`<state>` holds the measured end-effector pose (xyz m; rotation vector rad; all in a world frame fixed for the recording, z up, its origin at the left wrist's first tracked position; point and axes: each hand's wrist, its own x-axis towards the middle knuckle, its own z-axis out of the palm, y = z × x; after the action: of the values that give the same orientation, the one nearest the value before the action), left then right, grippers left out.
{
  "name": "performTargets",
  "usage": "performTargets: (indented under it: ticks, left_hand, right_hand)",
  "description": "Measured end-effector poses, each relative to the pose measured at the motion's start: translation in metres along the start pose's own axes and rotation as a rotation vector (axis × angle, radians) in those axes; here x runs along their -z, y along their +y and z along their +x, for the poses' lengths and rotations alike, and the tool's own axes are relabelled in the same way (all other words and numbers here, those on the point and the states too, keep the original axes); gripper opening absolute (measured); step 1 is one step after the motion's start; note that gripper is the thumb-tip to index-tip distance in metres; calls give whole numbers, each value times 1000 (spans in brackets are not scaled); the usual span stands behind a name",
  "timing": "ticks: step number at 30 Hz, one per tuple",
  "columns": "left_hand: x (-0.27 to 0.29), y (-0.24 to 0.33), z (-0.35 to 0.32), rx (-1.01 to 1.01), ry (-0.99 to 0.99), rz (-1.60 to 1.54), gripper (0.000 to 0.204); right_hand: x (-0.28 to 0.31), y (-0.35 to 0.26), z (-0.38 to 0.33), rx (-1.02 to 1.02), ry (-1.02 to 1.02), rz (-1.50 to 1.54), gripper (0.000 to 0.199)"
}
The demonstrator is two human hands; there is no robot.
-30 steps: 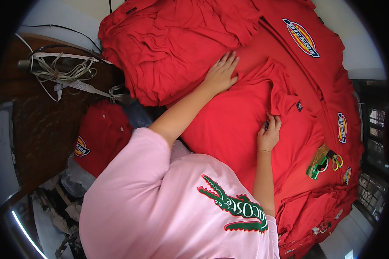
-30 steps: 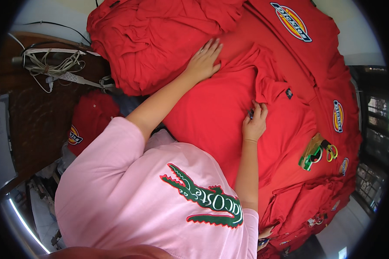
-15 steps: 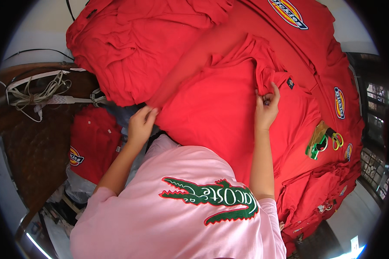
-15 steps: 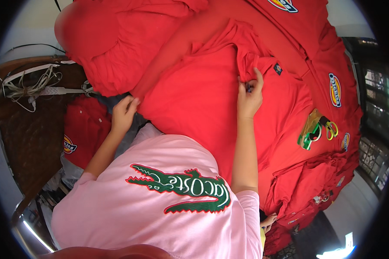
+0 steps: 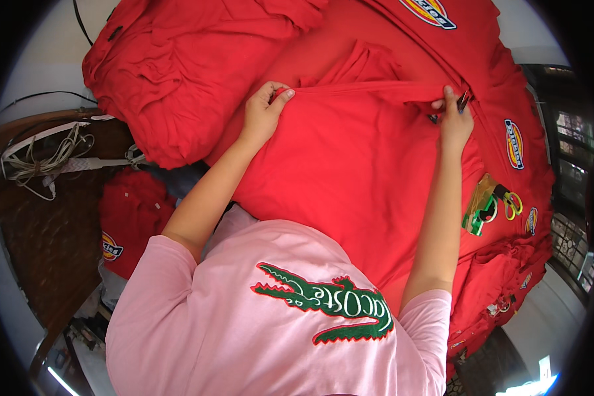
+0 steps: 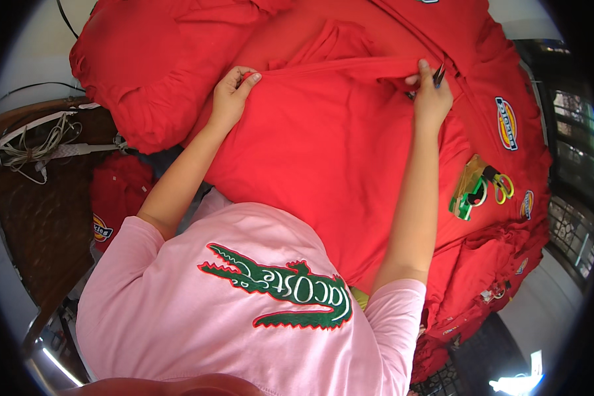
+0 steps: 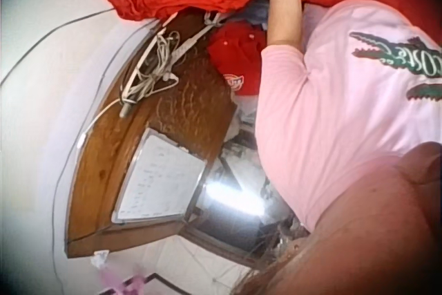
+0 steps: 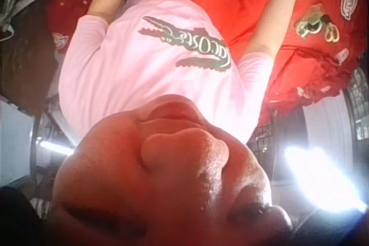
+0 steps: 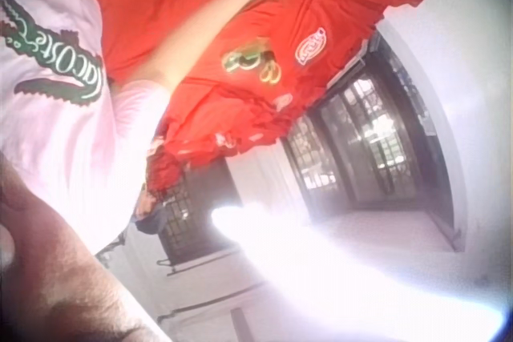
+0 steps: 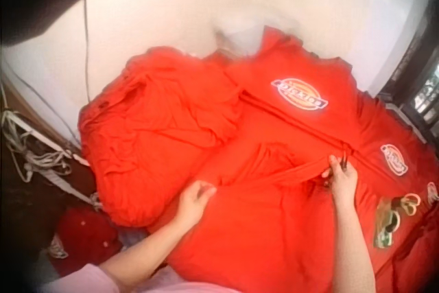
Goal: The person picks up, trims threads from, and folds red t-shirts using small cutters and shears on a large table.
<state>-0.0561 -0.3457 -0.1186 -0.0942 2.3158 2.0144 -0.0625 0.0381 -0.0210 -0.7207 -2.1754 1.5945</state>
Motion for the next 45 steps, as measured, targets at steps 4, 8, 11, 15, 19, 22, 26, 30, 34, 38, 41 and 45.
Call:
performTargets:
  ticks: [4,8,11,15,19,22,26,30,34,38,41,45]
  left_hand:
    - [-1,4,-3,-80,61,118,20]
    - [-3,2,2,-107,83,190,20]
    - [0,1,2,-82,78,205,18]
    - [-1,-5,0,-89,87,146,16]
    - [-3,-8,2,-110,103,75,16]
    - [-2,-7,1,-86,89,41,17]
    - [-3,-10,3,-77,67,17,17]
    - [-1,11,-10,56,37,-160,11]
    - [15,50,-59,-462,-61,410,21]
    - [26,19,-105,-608,-292,586,27]
    - [27,7,-112,-599,-293,603,28]
    - [24,7,-111,-591,-278,607,18]
  right_hand:
    - [-25,19,46,108,1,-40,24]
    - [-55,61,82,38,-20,89,21]
    - [-76,67,79,47,7,52,21]
    - [-72,67,81,-40,-70,234,20]
    - [-69,65,80,-90,-96,315,19]
    - [-69,66,79,-86,-100,337,18]
    - [-65,65,80,-87,-137,353,16]
    - [-47,46,69,-155,-209,481,13]
    - [0,27,29,-160,-136,682,10]
    - [41,71,-9,-127,-55,279,19]
    - [52,93,-26,-126,-14,205,25]
    - [44,98,-24,-77,9,197,22]
